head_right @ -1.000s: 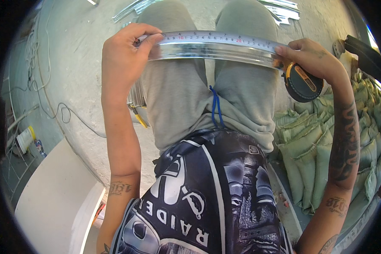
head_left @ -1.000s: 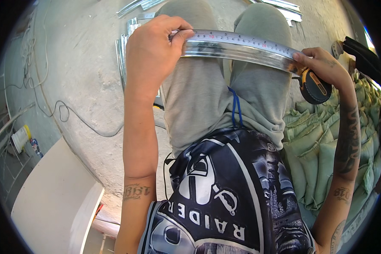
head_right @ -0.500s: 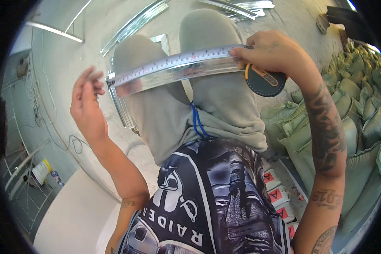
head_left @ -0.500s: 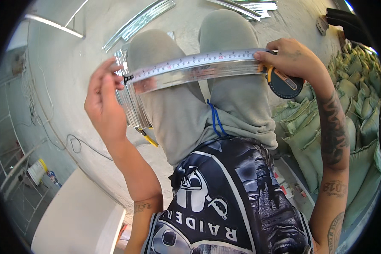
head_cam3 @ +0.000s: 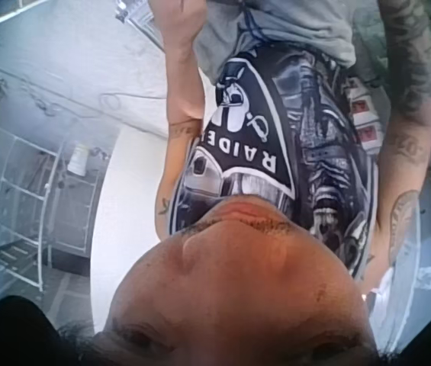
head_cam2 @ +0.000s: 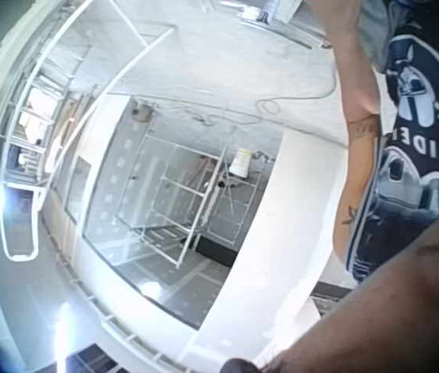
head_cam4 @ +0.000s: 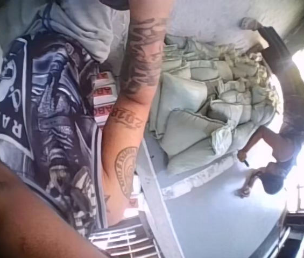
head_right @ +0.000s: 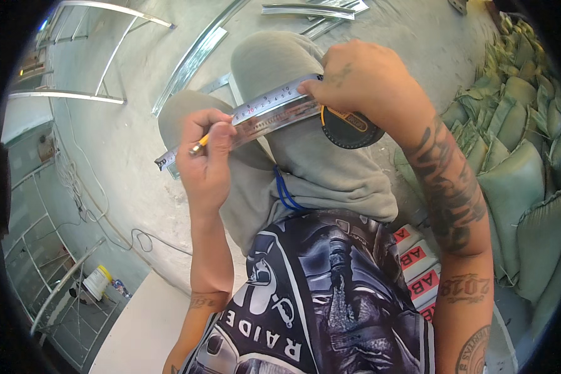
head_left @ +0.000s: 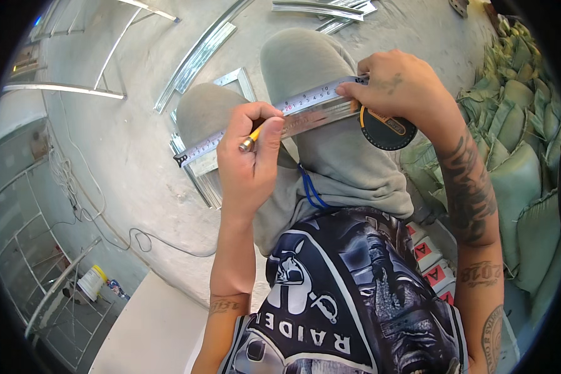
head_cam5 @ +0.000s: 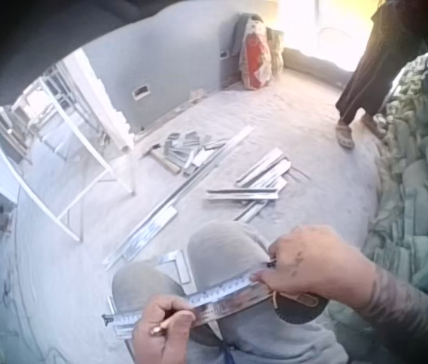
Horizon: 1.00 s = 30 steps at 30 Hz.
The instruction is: Using a measuring tape and pencil to mark metal profiles, then cutting them with metal shears.
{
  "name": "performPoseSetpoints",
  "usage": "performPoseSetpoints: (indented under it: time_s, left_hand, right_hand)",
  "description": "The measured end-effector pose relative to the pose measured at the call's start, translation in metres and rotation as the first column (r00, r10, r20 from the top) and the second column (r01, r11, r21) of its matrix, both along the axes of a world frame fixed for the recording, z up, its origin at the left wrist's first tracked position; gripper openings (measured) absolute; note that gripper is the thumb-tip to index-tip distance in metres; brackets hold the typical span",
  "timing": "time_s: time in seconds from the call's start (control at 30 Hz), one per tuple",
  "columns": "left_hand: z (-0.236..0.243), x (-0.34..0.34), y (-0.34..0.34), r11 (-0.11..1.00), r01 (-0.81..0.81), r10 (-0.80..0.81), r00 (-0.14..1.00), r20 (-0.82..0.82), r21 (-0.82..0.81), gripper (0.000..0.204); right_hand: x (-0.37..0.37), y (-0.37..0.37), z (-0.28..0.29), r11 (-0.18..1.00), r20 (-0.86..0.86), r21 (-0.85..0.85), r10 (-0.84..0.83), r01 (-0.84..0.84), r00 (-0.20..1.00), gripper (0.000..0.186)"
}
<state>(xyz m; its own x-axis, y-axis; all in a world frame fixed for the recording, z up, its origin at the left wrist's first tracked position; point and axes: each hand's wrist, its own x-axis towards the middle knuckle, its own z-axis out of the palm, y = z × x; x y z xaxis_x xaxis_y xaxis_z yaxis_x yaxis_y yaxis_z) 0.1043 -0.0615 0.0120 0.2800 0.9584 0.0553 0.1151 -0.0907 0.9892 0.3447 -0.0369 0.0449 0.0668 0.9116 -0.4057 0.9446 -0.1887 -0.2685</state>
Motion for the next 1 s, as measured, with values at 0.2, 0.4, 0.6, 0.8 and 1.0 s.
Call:
performPoseSetpoints:
  time_s: [0.2,0.4,0.6,0.8,1.0]
  left_hand:
    - [-0.028,0.001,0.009,0.988,0.071,-0.069,0.997,-0.022,0.136,0.018]
    - [-0.035,0.003,0.009,0.942,0.032,0.027,0.985,-0.17,0.335,0.021]
    - [-0.032,-0.004,0.004,0.968,-0.051,0.091,0.984,-0.156,0.245,0.015]
    - [-0.036,0.001,0.006,0.91,-0.028,0.106,0.981,-0.165,0.415,0.012]
    - [-0.041,0.001,0.007,0.86,-0.006,0.132,0.968,-0.212,0.51,0.015]
  right_hand:
    - [-0.001,-0.001,0.003,1.0,0.011,0.024,-0.007,0.007,1.0,0.047]
    - [-0.003,0.002,0.005,0.999,-0.02,-0.031,-0.029,0.028,0.999,0.046]
    - [-0.001,-0.001,-0.002,1.0,-0.02,0.024,0.0,0.0,1.0,0.045]
    - [-0.004,0.0,0.005,1.0,-0.026,-0.003,-0.009,0.009,1.0,0.044]
    - [-0.005,-0.002,0.003,1.0,-0.025,0.003,-0.026,0.026,0.999,0.042]
